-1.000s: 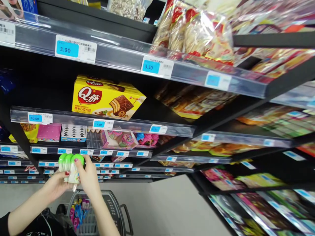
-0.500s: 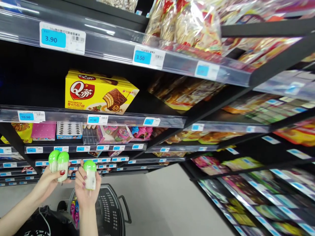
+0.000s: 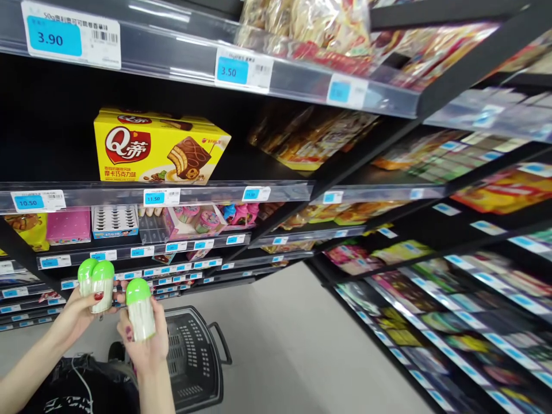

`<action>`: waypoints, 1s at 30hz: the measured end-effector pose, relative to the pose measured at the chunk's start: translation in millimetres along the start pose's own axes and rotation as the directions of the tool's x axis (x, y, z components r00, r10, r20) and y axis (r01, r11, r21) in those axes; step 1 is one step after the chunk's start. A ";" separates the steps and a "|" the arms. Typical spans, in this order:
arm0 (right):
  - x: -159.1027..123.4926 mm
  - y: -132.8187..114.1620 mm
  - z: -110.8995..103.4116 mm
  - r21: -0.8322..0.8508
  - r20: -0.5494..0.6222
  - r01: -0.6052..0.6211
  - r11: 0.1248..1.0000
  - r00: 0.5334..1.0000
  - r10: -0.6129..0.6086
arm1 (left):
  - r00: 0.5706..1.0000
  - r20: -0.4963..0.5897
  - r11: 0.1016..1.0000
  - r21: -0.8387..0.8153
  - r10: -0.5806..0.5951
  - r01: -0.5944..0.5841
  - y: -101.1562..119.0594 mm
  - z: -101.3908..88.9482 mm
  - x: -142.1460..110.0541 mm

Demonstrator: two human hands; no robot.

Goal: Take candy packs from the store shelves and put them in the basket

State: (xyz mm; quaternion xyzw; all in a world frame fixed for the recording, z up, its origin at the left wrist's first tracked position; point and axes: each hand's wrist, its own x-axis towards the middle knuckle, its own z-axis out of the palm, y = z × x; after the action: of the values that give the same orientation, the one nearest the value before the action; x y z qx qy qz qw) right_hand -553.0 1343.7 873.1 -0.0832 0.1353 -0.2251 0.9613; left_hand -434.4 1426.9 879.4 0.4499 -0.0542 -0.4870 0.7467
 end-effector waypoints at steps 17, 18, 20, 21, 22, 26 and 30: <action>-3.8 28.8 1.3 -0.462 -0.233 0.278 0.842 0.878 -0.418 | 0.997 -0.002 0.997 0.005 -0.074 0.074 4.0 -3.4 -12.2; -4.7 29.6 4.1 -0.461 -0.199 0.282 0.842 0.891 -0.408 | 0.997 -0.018 0.997 -0.002 -0.075 0.075 4.6 -2.6 -13.4; -6.9 30.7 8.3 -0.460 -0.133 0.285 0.841 0.914 -0.383 | 0.996 -0.054 0.997 -0.010 -0.075 0.075 5.7 -2.2 -15.0; -7.8 31.2 9.5 -0.466 -0.110 0.279 0.840 0.923 -0.368 | 0.995 -0.070 0.997 -0.010 -0.074 0.074 6.1 -2.8 -15.4; -8.6 31.7 10.1 -0.472 -0.104 0.270 0.839 0.928 -0.357 | 0.994 -0.080 0.997 -0.011 -0.073 0.073 6.4 -4.0 -15.3; -9.1 34.0 8.6 -0.467 -0.148 0.251 0.848 0.923 -0.355 | 0.992 -0.107 0.998 -0.025 -0.068 0.066 5.9 -10.8 -12.4; -7.4 35.2 6.4 -0.473 -0.160 0.279 0.836 0.906 -0.392 | 0.991 -0.119 0.998 -0.029 -0.064 0.061 5.7 -13.2 -10.7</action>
State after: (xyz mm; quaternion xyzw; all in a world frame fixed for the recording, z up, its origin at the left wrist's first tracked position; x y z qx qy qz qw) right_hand -543.1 1378.9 873.1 -0.2916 0.2857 -0.3636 0.8374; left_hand -429.1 1444.1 879.5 0.4703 0.0113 -0.4828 0.7387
